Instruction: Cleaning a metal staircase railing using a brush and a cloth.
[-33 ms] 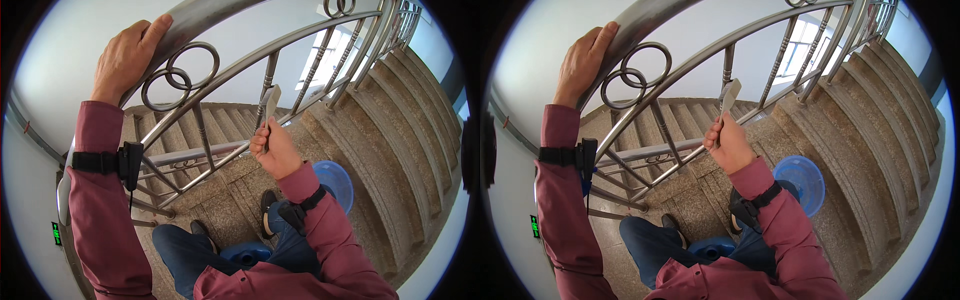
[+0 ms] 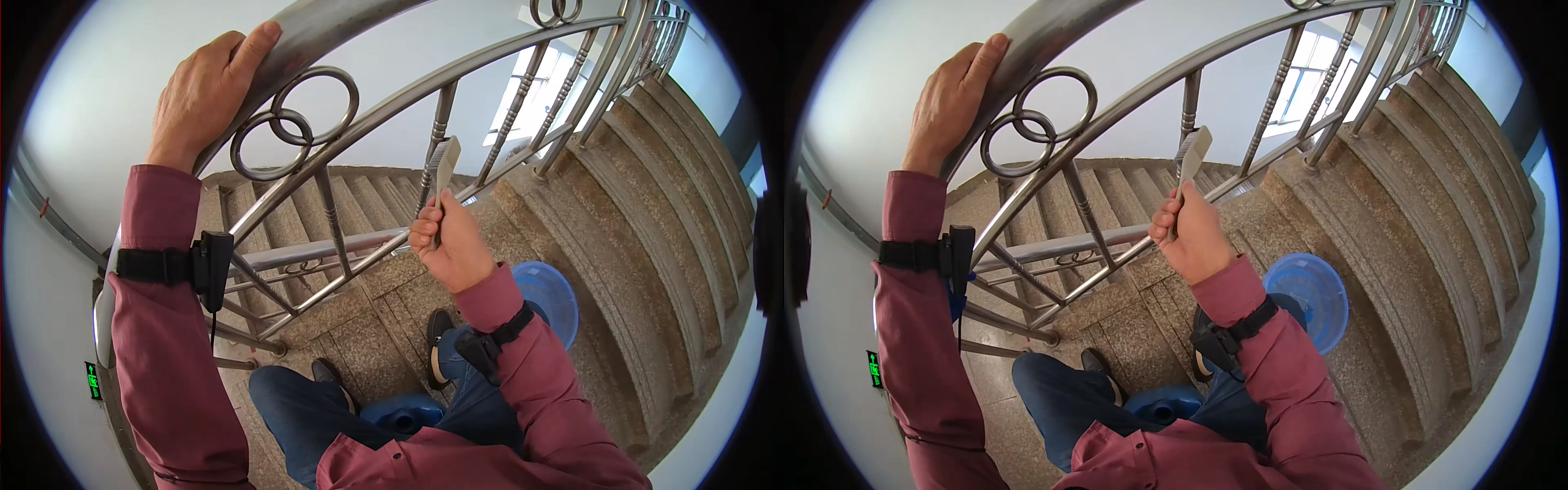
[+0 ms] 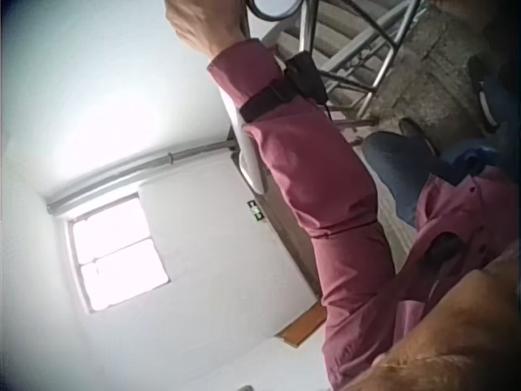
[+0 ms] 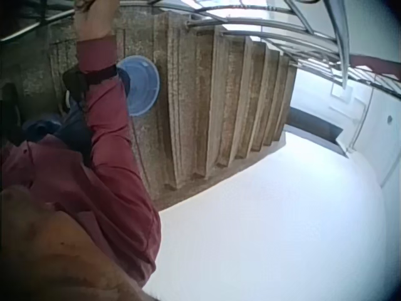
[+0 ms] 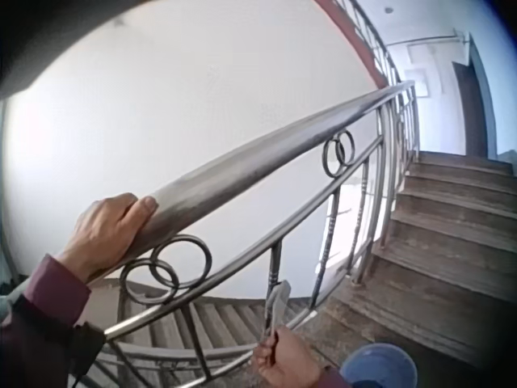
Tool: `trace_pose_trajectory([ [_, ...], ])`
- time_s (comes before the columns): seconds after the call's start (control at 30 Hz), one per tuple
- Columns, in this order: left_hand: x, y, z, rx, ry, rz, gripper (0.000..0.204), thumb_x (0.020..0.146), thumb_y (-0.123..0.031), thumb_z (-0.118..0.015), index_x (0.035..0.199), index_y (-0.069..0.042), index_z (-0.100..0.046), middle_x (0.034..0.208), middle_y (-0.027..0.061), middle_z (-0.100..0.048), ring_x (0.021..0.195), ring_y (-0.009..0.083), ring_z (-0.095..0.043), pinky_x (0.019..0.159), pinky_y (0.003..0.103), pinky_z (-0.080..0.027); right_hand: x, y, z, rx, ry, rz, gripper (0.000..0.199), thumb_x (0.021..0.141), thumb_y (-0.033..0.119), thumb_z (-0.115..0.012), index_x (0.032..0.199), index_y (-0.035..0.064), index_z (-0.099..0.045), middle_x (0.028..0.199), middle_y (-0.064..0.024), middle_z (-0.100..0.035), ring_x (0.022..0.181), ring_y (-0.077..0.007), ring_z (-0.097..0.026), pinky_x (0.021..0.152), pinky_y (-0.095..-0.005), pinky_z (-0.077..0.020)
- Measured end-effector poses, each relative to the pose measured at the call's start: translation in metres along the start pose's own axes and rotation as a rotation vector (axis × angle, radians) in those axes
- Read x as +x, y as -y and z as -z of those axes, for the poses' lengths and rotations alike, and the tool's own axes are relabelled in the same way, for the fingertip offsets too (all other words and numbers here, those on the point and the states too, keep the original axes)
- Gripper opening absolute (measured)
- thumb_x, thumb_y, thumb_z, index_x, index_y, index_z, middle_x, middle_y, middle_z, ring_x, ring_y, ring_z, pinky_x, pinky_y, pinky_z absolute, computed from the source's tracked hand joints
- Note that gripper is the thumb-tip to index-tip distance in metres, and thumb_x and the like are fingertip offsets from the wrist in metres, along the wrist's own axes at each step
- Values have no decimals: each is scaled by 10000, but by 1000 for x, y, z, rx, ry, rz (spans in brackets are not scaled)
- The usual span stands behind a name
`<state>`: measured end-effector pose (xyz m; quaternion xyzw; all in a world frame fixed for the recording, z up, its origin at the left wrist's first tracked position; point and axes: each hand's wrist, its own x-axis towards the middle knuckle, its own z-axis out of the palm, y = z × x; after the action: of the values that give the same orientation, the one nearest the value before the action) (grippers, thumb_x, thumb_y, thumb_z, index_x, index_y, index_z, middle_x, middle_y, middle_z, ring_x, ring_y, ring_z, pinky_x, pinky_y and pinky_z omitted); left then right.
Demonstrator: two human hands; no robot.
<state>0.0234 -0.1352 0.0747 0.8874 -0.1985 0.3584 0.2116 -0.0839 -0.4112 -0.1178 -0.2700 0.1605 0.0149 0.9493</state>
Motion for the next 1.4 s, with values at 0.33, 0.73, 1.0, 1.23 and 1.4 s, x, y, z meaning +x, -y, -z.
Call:
trace_pose_trajectory([
  [0.33, 1, 1, 1, -15, 10, 4, 757, 988, -741, -401, 1063, -75, -751, 880, 168, -730, 887, 329, -706, 839, 447, -513, 14, 8, -20, -28, -10, 36, 285, 1124, 334, -404, 941, 123, -465, 686, 51, -439, 571, -91, -414, 510, -277, -355],
  [0.73, 3, -10, -2, -48, 50, 90, 698, 1011, -683, -425, 1067, -63, -741, 879, 175, -707, 867, 309, -672, 829, 425, -492, -4, -1, -12, -39, 69, 15, 309, 1126, 379, -393, 949, 130, -442, 710, 35, -441, 584, -99, -421, 519, -282, -375],
  [1.0, 4, -6, -5, -83, 51, 79, 737, 1013, -712, -413, 1063, -50, -734, 831, 140, -670, 801, 257, -615, 788, 402, -481, 24, 18, -12, 1, 33, 17, 307, 1128, 354, -376, 935, 121, -428, 703, 27, -429, 577, -100, -420, 507, -275, -368],
  [1.23, 3, -11, -3, -62, 42, 53, 684, 1037, -652, -430, 1075, -36, -724, 851, 161, -668, 834, 262, -617, 824, 394, -481, 27, 37, -10, 62, 63, -32, 300, 1125, 336, -379, 922, 120, -424, 711, 41, -440, 580, -92, -424, 501, -269, -372],
  [1.4, 4, -16, -5, -72, 70, 111, 663, 1046, -623, -437, 1099, -26, -721, 839, 150, -651, 809, 247, -583, 803, 387, -471, -3, 5, -17, 27, 86, -23, 278, 1118, 339, -388, 960, 114, -426, 745, -1, -483, 613, -153, -482, 559, -331, -445],
])
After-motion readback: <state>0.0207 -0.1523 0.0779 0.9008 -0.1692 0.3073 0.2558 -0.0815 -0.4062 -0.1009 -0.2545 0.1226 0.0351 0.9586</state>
